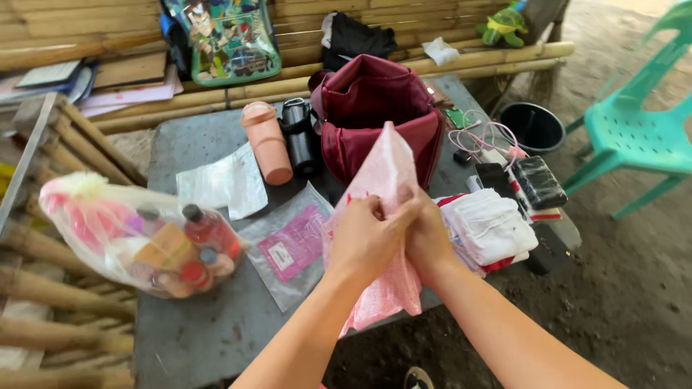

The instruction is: The person unpacks a maroon backpack, removes folded clothes and toiletries, then repacks them into a clear drawstring bag and a pink plastic bag. They fold a white cloth and place it on the table, then place the packed bags and other items back into the backpack.

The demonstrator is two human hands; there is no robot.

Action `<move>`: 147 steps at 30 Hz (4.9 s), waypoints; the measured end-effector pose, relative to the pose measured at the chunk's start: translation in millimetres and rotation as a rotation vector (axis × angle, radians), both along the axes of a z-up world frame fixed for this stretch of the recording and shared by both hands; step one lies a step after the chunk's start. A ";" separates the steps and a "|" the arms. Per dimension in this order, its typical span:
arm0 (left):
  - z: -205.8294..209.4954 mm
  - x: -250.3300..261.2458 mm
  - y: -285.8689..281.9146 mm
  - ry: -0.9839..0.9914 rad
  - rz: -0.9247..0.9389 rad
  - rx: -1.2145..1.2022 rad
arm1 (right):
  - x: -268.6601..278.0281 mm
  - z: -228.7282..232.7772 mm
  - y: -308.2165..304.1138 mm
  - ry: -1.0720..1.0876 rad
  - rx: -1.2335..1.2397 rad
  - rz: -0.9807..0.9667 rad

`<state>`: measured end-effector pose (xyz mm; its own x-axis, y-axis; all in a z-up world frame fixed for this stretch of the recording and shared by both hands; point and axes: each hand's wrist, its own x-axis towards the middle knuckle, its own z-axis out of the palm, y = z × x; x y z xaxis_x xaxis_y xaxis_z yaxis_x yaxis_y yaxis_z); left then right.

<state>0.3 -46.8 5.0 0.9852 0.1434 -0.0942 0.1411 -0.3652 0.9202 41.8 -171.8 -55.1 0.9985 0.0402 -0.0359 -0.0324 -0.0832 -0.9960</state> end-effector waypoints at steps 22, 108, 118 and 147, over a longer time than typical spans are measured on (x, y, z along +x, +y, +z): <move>24.7 -40.0 -43.3 -0.273 0.720 -0.847 | -31.5 81.6 -63.2 0.412 -0.123 0.358; 99.2 -8.7 79.0 -0.524 0.254 0.569 | 38.0 86.1 47.3 -0.132 -0.892 1.323; 129.7 27.8 67.1 -0.541 -0.814 0.506 | 34.2 106.8 -15.2 0.019 -0.931 1.248; 32.5 127.1 -294.2 -0.512 0.773 0.264 | 205.0 108.3 -215.5 0.624 0.295 0.562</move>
